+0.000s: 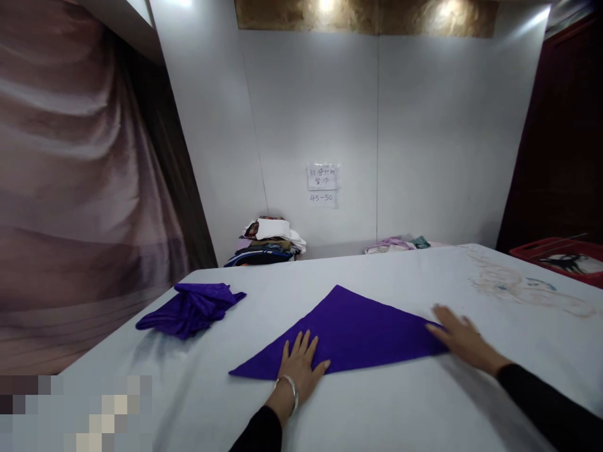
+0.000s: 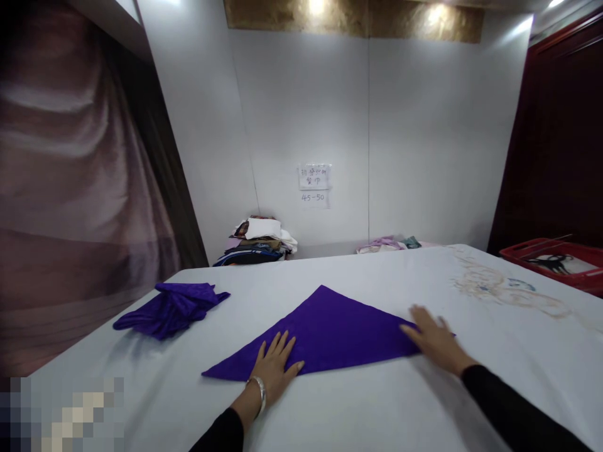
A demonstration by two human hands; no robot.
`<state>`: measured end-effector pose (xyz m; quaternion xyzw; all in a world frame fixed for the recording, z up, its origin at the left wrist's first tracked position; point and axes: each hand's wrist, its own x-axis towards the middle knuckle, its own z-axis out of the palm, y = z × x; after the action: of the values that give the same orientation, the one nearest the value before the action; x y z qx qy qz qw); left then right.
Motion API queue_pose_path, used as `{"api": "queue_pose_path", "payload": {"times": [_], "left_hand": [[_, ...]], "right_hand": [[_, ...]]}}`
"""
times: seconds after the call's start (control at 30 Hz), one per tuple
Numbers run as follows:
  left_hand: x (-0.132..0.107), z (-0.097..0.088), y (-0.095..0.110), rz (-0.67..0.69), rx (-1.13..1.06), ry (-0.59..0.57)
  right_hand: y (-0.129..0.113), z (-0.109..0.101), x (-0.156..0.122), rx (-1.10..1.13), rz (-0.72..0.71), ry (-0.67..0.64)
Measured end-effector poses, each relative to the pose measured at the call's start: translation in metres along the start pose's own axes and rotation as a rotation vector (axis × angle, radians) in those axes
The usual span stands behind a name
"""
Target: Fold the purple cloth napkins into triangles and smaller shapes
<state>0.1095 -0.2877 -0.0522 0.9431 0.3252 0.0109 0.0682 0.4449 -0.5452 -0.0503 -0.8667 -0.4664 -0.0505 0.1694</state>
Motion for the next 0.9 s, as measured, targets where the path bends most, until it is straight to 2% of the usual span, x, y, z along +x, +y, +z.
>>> {"api": "queue_pose_path", "payload": {"times": [0.07,0.13,0.17,0.23,0.3,0.47,0.57,0.67,0.77,0.83,0.9], "left_hand": [[0.000,-0.001,0.000,-0.001,0.012,-0.007],[0.000,-0.001,0.000,-0.001,0.030,-0.009],[0.000,-0.001,0.000,-0.001,0.040,-0.008],[0.000,0.001,-0.001,0.000,0.058,-0.003],[0.000,0.003,-0.001,0.003,0.067,0.007],[0.002,0.002,0.000,0.004,0.050,-0.009],[0.002,-0.001,-0.012,-0.038,0.036,-0.033],[-0.006,-0.005,-0.049,-0.171,0.057,-0.026],[-0.021,-0.011,-0.103,-0.368,0.099,0.001],[-0.031,-0.020,-0.136,-0.493,0.134,-0.011],[-0.037,-0.033,-0.156,-0.646,0.191,0.025]], "right_hand": [[-0.088,0.015,0.007,0.080,-0.176,-0.207],[-0.159,0.029,0.006,0.163,-0.382,-0.352],[-0.184,0.035,0.004,0.201,-0.466,-0.399],[-0.216,0.044,-0.001,0.242,-0.562,-0.437],[-0.226,0.050,-0.005,0.245,-0.594,-0.440],[-0.220,0.056,-0.005,0.223,-0.600,-0.421],[-0.219,0.055,-0.005,0.225,-0.606,-0.429],[-0.219,0.054,-0.005,0.239,-0.608,-0.431],[-0.219,0.054,-0.006,0.242,-0.602,-0.434],[-0.218,0.055,-0.006,0.243,-0.604,-0.436],[-0.217,0.055,-0.005,0.243,-0.608,-0.439]]}}
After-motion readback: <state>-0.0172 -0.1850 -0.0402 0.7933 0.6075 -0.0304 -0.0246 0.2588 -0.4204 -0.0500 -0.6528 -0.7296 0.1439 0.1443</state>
